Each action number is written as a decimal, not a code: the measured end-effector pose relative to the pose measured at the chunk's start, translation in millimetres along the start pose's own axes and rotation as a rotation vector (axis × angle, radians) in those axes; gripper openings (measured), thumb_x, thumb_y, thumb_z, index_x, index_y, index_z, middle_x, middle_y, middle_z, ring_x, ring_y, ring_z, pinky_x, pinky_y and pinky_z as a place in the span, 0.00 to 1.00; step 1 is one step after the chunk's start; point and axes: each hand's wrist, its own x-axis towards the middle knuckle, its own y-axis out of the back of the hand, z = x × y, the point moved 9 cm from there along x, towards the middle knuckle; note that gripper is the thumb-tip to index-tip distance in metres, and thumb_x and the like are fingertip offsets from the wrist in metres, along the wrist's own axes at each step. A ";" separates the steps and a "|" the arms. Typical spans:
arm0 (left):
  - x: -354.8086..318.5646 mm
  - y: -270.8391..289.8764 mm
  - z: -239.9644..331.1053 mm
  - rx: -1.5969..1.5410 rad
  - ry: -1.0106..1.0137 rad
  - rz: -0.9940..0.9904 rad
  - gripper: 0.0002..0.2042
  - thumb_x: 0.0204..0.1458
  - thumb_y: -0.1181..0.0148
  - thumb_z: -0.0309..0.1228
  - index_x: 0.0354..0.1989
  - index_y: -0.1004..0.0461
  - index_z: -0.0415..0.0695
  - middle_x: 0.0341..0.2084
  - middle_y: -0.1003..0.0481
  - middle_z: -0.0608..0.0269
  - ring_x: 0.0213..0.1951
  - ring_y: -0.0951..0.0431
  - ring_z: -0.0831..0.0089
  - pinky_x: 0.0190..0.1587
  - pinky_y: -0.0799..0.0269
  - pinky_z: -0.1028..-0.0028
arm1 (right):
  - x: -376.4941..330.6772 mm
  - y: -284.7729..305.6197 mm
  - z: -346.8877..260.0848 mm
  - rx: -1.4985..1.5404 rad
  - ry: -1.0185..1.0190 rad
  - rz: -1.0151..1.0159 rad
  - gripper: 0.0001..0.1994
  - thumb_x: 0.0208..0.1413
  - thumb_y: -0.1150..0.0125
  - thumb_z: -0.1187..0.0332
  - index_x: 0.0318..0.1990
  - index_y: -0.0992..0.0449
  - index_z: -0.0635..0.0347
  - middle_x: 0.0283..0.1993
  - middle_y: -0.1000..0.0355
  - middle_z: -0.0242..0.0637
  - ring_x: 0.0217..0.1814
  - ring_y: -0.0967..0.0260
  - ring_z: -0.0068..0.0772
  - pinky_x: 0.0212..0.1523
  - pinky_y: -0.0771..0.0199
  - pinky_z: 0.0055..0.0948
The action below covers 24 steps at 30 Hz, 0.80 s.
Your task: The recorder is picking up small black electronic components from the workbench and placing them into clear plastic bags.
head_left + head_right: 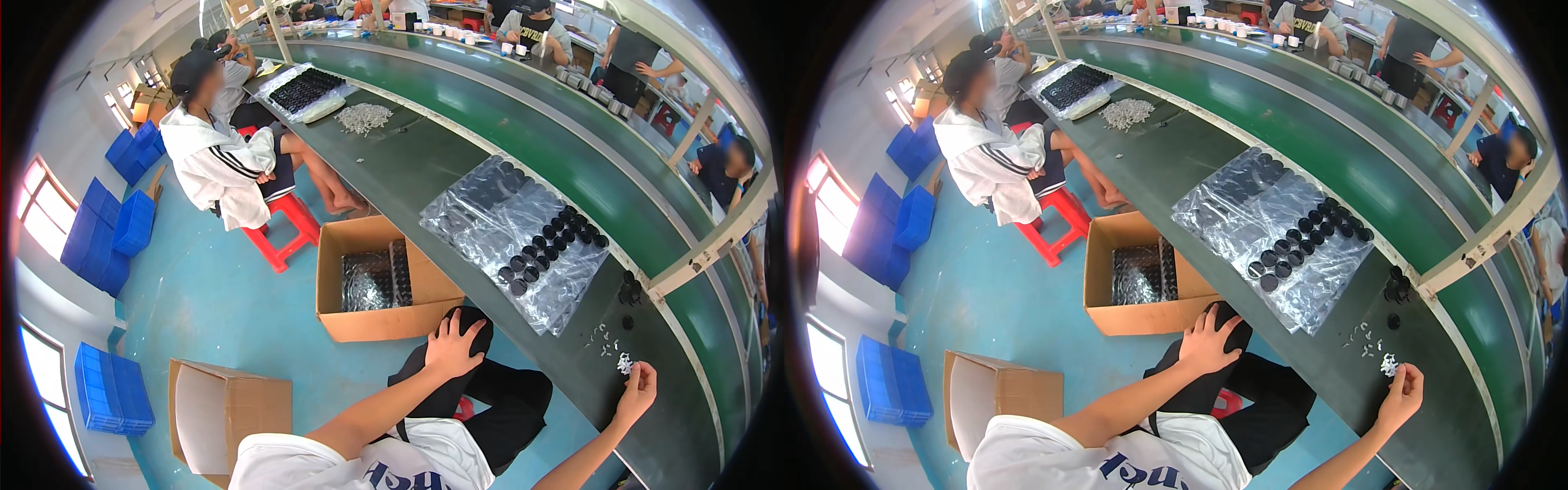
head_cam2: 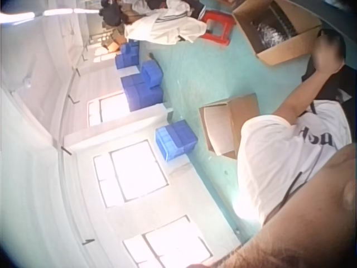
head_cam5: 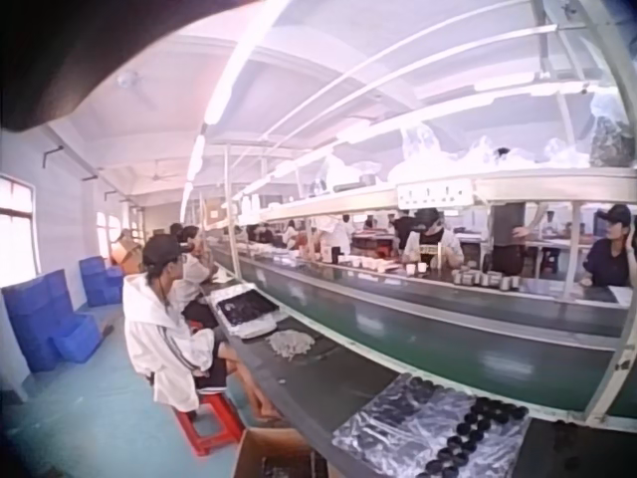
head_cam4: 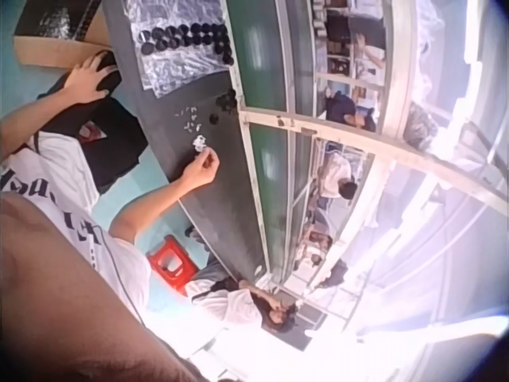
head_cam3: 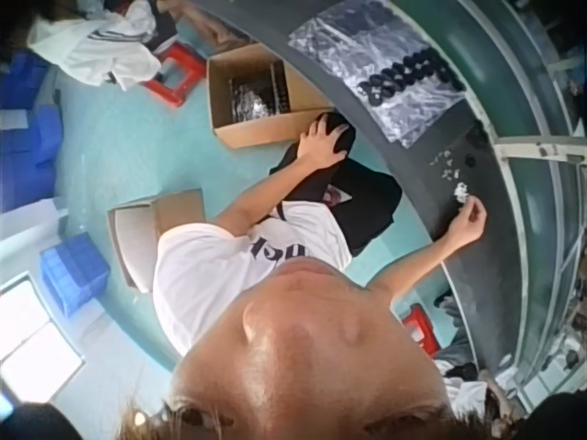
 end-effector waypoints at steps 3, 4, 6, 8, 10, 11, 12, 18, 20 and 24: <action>0.1 0.4 -0.3 -0.005 0.002 0.005 0.41 0.52 0.36 0.55 0.75 0.48 0.72 0.73 0.48 0.41 0.70 0.41 0.42 0.62 0.32 0.42 | -0.6 -1.1 -2.6 0.013 0.009 0.010 0.06 0.66 0.37 0.70 0.44 0.21 0.62 0.34 0.26 0.24 0.31 0.35 0.12 0.30 0.38 0.16; 0.0 0.8 -0.2 -0.005 0.002 0.004 0.41 0.52 0.36 0.55 0.75 0.48 0.72 0.73 0.48 0.41 0.70 0.41 0.42 0.62 0.32 0.42 | -0.8 -0.5 -3.8 0.021 0.016 0.025 0.05 0.65 0.37 0.72 0.44 0.21 0.63 0.34 0.26 0.24 0.30 0.37 0.11 0.30 0.38 0.16; -0.5 1.5 -0.1 0.000 0.006 -0.002 0.41 0.52 0.36 0.56 0.75 0.48 0.72 0.73 0.49 0.42 0.71 0.41 0.42 0.62 0.32 0.42 | -0.4 0.6 -2.3 0.032 0.022 0.018 0.05 0.65 0.37 0.72 0.44 0.21 0.63 0.34 0.27 0.24 0.29 0.37 0.11 0.29 0.39 0.16; -0.3 1.0 -0.4 -0.004 0.007 0.000 0.41 0.52 0.36 0.55 0.75 0.48 0.72 0.73 0.49 0.42 0.71 0.41 0.42 0.62 0.33 0.42 | 0.0 0.1 -1.4 0.043 0.028 0.010 0.04 0.65 0.37 0.73 0.44 0.21 0.63 0.34 0.27 0.24 0.29 0.37 0.11 0.29 0.39 0.16; -0.2 0.9 -0.2 -0.007 0.007 0.000 0.41 0.52 0.36 0.55 0.75 0.48 0.72 0.73 0.49 0.42 0.71 0.41 0.42 0.63 0.33 0.42 | -0.4 0.5 -2.2 0.029 0.019 0.022 0.04 0.64 0.37 0.74 0.43 0.22 0.63 0.34 0.27 0.24 0.28 0.39 0.10 0.28 0.41 0.16; -0.2 0.8 -0.3 -0.004 0.008 -0.003 0.41 0.52 0.36 0.56 0.75 0.48 0.72 0.73 0.49 0.42 0.71 0.42 0.43 0.63 0.33 0.42 | -0.3 0.3 -1.8 0.029 0.019 0.021 0.04 0.64 0.37 0.74 0.43 0.22 0.63 0.34 0.27 0.24 0.28 0.39 0.10 0.28 0.41 0.16; -0.2 0.7 -0.3 -0.001 0.010 -0.006 0.41 0.52 0.36 0.56 0.75 0.48 0.72 0.73 0.49 0.42 0.71 0.42 0.43 0.63 0.33 0.42 | -0.2 -0.2 -2.2 0.038 0.024 0.020 0.04 0.64 0.37 0.74 0.43 0.22 0.63 0.33 0.27 0.24 0.28 0.39 0.10 0.28 0.41 0.16; 0.1 0.1 -0.6 0.002 0.012 -0.011 0.41 0.52 0.36 0.56 0.75 0.47 0.72 0.73 0.49 0.42 0.71 0.42 0.43 0.63 0.33 0.43 | -1.5 -0.9 -7.8 0.024 0.020 0.022 0.04 0.64 0.37 0.73 0.43 0.21 0.63 0.31 0.28 0.23 0.27 0.39 0.10 0.27 0.42 0.16; 0.0 0.0 -0.4 0.000 0.012 -0.010 0.41 0.52 0.36 0.56 0.75 0.47 0.72 0.73 0.49 0.42 0.71 0.42 0.43 0.63 0.33 0.43 | -1.6 -0.1 -8.7 0.029 0.024 0.028 0.04 0.64 0.37 0.73 0.43 0.21 0.63 0.30 0.28 0.23 0.27 0.39 0.10 0.27 0.42 0.16; -0.2 1.2 0.1 0.003 0.013 -0.005 0.41 0.52 0.36 0.56 0.75 0.47 0.72 0.73 0.49 0.43 0.71 0.42 0.43 0.63 0.33 0.42 | -0.7 0.2 -5.3 0.015 0.009 0.003 0.05 0.64 0.36 0.72 0.44 0.21 0.62 0.32 0.28 0.22 0.28 0.39 0.10 0.29 0.41 0.16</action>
